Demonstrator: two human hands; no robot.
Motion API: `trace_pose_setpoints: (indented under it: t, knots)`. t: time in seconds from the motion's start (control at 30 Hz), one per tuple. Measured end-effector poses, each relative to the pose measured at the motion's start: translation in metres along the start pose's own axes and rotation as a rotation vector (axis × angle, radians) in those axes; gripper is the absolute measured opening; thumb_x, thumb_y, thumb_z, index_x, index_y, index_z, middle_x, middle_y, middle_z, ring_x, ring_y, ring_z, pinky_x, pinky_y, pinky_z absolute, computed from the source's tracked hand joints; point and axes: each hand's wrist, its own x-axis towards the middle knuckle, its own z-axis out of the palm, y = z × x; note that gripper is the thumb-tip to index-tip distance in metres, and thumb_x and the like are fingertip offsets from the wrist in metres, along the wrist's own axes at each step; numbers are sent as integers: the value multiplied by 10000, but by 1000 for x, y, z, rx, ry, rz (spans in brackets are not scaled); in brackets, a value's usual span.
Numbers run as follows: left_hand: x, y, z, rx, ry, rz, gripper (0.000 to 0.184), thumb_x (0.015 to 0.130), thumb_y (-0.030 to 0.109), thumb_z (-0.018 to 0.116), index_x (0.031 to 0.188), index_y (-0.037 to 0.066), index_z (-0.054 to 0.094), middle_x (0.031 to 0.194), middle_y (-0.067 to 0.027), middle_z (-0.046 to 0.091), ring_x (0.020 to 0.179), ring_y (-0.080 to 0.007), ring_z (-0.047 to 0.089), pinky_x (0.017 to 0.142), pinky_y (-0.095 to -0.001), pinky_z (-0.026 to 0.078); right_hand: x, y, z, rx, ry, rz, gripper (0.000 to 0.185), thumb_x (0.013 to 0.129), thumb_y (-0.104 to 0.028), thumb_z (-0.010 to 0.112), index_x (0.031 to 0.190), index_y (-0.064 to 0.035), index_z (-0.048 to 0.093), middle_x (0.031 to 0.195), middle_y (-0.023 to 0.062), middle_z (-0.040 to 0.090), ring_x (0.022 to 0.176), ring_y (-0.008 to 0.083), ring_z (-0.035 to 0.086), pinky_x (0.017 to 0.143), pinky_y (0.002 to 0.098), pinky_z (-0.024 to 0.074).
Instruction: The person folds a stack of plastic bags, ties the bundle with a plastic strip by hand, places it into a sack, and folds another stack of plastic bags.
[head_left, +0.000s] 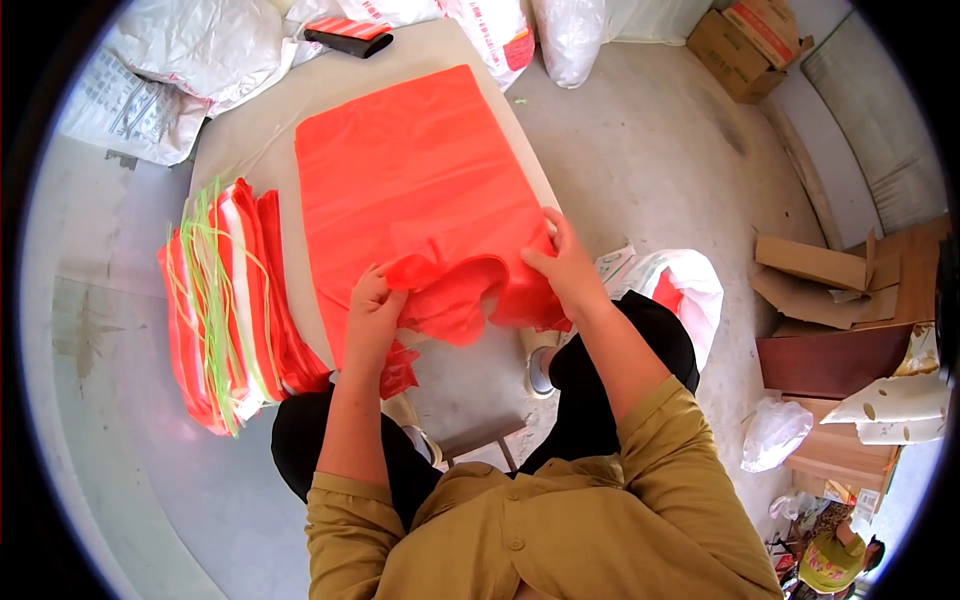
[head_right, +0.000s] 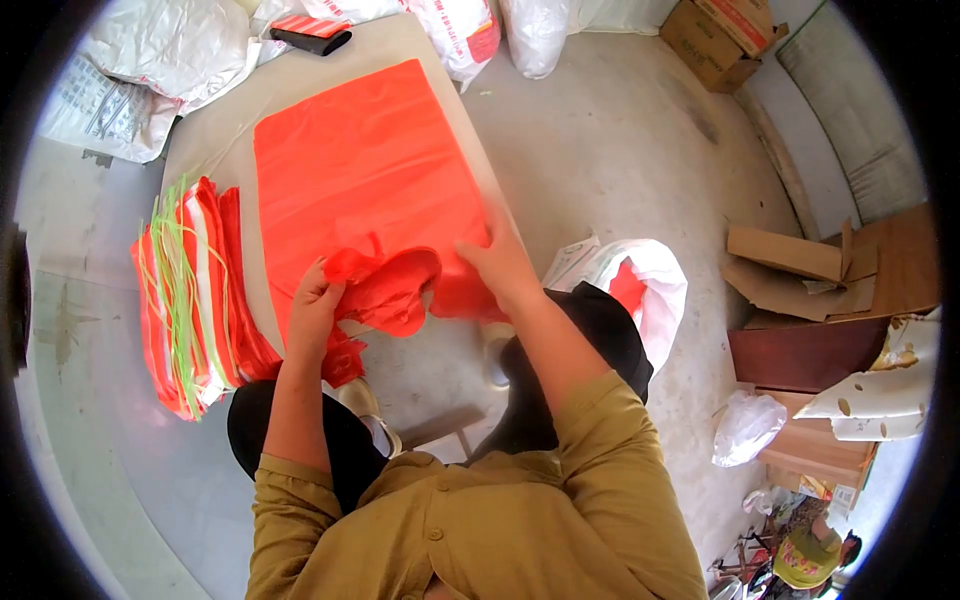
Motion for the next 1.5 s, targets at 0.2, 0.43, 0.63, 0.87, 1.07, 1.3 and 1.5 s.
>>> trace_pose_setpoints:
  t: [0.2,0.43,0.63,0.87,1.07,1.3,1.5]
  knots:
    - [1,-31,-13,535,-57,244,156,827,43,652,963,32,728,1281,-108,669,1332,-390,492,1166,-499,318,-21,17,-40,-442,-87,-73,624,882,-92,693,1467,-36,483,1481,155,494,1300,251,529,1041,356,466]
    - [-16,-13,-3,768,-81,261,294,785,-11,657,1041,92,761,1405,-89,595,1418,-430,393,1150,-514,328,-18,1,-40,-680,-92,-419,435,853,-101,689,1283,-60,642,1322,110,605,1196,207,572,926,325,493]
    - [-19,-9,-3,794,-100,260,318,773,-11,663,1045,115,772,1425,-94,586,1431,-428,387,1149,-545,319,2,-31,4,-565,-218,-61,315,906,-130,655,1200,-22,677,1114,48,675,1051,146,619,907,289,485]
    - [-22,-2,-1,824,-118,222,333,800,-20,657,1068,133,782,1454,-91,567,1444,-415,375,1161,-532,319,30,1,29,-361,-339,-91,285,962,-67,547,1209,9,667,1142,63,677,1061,145,618,949,292,479]
    - [-21,-2,0,838,-121,225,326,795,0,679,1065,149,786,1452,-91,567,1439,-422,379,1160,-545,308,31,-3,28,-269,-374,-14,324,957,20,481,1235,2,646,1177,89,662,1046,158,630,910,293,514]
    - [-21,-5,0,812,-118,232,315,791,15,693,1052,163,788,1452,-98,562,1437,-433,381,1167,-587,275,34,-6,34,-337,-345,85,188,965,-18,573,1133,0,656,959,39,671,807,107,631,666,261,529]
    - [-23,-5,2,864,-113,252,332,789,3,678,1044,192,774,1447,-90,554,1440,-426,381,1164,-650,261,40,-5,47,-416,-341,-34,144,969,-104,626,1056,4,667,857,25,672,716,111,628,644,272,521]
